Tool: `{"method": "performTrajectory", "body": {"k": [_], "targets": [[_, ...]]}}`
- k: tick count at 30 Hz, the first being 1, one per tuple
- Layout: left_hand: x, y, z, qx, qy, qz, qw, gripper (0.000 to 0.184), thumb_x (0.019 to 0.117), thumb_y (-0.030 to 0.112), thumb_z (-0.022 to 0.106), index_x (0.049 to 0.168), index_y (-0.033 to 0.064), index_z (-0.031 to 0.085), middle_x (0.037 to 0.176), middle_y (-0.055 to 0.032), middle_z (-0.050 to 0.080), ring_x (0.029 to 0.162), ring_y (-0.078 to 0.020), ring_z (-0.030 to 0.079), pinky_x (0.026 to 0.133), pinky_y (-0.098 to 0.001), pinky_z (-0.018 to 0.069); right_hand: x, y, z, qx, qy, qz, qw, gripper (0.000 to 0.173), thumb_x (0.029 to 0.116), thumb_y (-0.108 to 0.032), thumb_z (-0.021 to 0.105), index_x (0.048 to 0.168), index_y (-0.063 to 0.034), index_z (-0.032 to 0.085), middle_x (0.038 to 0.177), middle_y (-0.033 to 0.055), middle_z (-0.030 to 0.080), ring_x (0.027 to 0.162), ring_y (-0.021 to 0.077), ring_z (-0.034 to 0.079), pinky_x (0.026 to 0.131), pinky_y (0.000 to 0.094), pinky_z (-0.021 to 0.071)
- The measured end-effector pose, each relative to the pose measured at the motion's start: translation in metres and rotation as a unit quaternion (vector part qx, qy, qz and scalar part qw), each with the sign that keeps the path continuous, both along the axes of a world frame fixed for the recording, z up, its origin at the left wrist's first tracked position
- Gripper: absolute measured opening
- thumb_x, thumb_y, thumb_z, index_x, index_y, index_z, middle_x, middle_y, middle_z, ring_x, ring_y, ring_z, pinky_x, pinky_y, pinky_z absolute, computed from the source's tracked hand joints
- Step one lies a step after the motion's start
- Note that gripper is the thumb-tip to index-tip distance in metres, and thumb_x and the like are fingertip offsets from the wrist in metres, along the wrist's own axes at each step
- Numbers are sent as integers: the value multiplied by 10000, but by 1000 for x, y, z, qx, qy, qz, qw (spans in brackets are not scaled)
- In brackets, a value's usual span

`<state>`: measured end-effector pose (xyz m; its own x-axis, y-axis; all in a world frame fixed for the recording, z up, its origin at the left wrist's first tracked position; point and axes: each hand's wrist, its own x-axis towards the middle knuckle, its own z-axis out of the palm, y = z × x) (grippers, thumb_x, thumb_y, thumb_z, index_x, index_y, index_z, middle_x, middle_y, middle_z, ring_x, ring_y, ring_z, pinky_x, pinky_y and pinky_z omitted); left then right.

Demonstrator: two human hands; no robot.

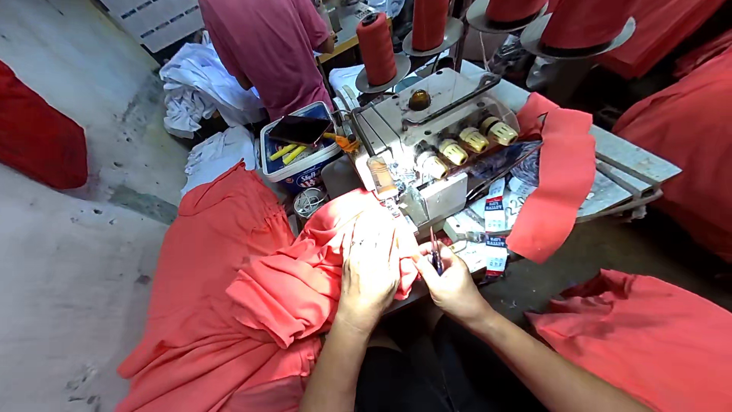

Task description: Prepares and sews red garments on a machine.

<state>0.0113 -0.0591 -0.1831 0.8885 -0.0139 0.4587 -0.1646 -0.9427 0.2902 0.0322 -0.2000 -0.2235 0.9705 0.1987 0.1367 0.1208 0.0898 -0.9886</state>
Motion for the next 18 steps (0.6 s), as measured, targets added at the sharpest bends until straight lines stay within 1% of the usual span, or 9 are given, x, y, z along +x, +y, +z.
{"method": "performTrajectory", "body": {"k": [4, 6, 7, 8, 9, 10, 12, 15, 18], "targets": [[-7, 5, -2, -6, 25, -9, 1000, 369, 1041, 213, 486, 1281, 53, 715, 1332, -143, 681, 1266, -339, 625, 1096, -568, 429, 1, -4, -5, -3, -4, 9, 1000, 135, 987, -73, 579, 1062, 22, 640, 816, -65, 621, 679, -91, 546, 641, 89, 465], [-23, 2, -6, -27, 21, -25, 999, 365, 1021, 214, 522, 1294, 55, 705, 1337, -190, 663, 1269, -380, 607, 1104, -594, 406, -9, -20, -18, -38, -42, -2, 998, 201, 1021, -103, 537, 1088, 37, 666, 911, -15, 685, 789, -79, 604, 734, 105, 499], [-33, -2, -7, -47, -4, -34, 998, 350, 994, 190, 552, 1262, 39, 718, 1333, -232, 651, 1279, -394, 597, 1116, -564, 407, -16, -33, -29, -56, -80, -21, 995, 213, 1022, -98, 532, 1077, 44, 679, 965, 23, 725, 877, -54, 652, 809, 124, 530], [-44, -7, -9, -80, -38, -48, 995, 311, 973, 161, 577, 1202, 24, 737, 1296, -252, 658, 1270, -357, 600, 1108, -477, 429, -23, -46, -42, -69, -116, -50, 990, 210, 1013, -91, 547, 1052, 58, 691, 992, 60, 728, 930, -27, 660, 855, 139, 534], [-55, -12, -11, -126, -61, -70, 988, 247, 980, 139, 592, 1139, 22, 740, 1270, -232, 669, 1272, -259, 602, 1099, -357, 447, -30, -60, -55, -82, -135, -86, 984, 202, 1004, -99, 572, 1032, 58, 697, 1010, 80, 708, 961, -10, 644, 879, 141, 522], [-65, -17, -14, -175, -64, -100, 977, 191, 997, 126, 593, 1107, 27, 715, 1243, -180, 675, 1263, -154, 596, 1081, -261, 457, -35, -74, -66, -97, -126, -123, 980, 197, 1000, -120, 591, 1023, 50, 689, 1029, 88, 681, 977, -1, 626, 880, 140, 513], [-77, -25, -24, -266, -25, -165, 949, 160, 1028, 120, 578, 1099, 21, 683, 1225, -114, 678, 1235, -63, 598, 1048, -204, 483, -36, -98, -79, -122, -65, -177, 975, 224, 994, -153, 604, 1046, 62, 642, 1056, 108, 639, 940, 10, 594, 815, 149, 494], [-73, -35, -40, -353, 48, -209, 911, 187, 1009, 55, 561, 1105, -50, 683, 1191, -123, 693, 1158, -58, 634, 996, -207, 518, -23, -111, -89, -84, -5, -184, 979, 277, 964, -141, 648, 1122, 76, 579, 1050, 56, 644, 884, -41, 585, 772, 121, 486], [-56, -48, -42, -375, 133, -194, 897, 256, 1006, 27, 519, 1173, -114, 651, 1155, -169, 693, 1065, -85, 665, 923, -220, 546, -17, -107, -83, -42, 37, -156, 986, 209, 905, -31, 684, 1063, 52, 576, 926, -4, 626, 778, -50, 581, 716, 116, 498]]}}
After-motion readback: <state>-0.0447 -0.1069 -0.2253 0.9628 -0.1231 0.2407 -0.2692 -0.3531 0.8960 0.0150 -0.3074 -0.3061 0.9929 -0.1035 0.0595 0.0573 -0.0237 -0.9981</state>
